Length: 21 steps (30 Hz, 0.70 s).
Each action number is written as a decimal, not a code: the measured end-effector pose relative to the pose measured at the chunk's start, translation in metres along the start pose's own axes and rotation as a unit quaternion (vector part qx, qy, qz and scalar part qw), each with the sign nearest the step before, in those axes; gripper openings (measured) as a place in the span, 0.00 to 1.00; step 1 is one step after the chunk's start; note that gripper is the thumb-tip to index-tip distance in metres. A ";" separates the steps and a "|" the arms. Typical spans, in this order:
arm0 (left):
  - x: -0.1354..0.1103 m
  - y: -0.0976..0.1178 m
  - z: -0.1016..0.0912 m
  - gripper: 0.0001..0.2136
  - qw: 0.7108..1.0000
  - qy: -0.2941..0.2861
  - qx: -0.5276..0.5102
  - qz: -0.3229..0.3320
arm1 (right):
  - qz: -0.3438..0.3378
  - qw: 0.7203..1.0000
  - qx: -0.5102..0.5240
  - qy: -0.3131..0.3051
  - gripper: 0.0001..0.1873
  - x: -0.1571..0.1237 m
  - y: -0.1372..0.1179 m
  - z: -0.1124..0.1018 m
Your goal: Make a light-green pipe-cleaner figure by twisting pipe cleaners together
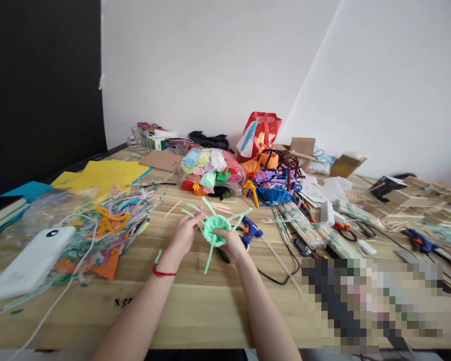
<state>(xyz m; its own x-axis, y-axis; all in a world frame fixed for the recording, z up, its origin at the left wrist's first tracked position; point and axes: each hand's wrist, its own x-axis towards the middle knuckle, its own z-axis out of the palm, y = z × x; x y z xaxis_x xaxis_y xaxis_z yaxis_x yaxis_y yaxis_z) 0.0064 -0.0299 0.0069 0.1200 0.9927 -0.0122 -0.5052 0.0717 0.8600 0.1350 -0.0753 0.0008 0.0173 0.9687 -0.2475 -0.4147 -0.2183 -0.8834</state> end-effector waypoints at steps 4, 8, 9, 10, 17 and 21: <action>0.001 0.001 -0.001 0.14 0.994 0.015 0.090 0.063 | -0.005 1.000 -0.008 0.011 0.18 -0.001 0.000 0.000; -0.003 0.005 0.001 0.13 0.984 -0.061 0.160 0.053 | -0.039 0.999 0.004 0.007 0.18 -0.001 0.000 0.001; -0.004 0.006 0.002 0.15 0.983 -0.076 0.163 0.044 | -0.050 0.999 0.010 0.009 0.17 0.000 0.001 0.001; -0.006 0.006 0.003 0.16 0.981 -0.090 0.166 0.034 | -0.059 0.998 0.014 0.012 0.17 0.001 0.001 0.001; -0.011 -0.001 0.007 0.13 0.956 -0.166 0.242 -0.001 | -0.088 0.995 0.008 0.056 0.12 0.007 0.007 -0.002; -0.005 -0.010 0.003 0.10 0.949 -0.136 0.280 0.049 | -0.094 0.994 -0.024 0.054 0.16 0.009 0.009 -0.004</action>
<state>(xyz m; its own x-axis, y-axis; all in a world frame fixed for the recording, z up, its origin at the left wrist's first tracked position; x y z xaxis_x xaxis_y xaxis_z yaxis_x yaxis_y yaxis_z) 0.0135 -0.0362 0.0004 0.3512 0.9243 0.1492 -0.0019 -0.1587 0.9873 0.1355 -0.0695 -0.0110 0.1885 0.9753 -0.1154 -0.3519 -0.0426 -0.9351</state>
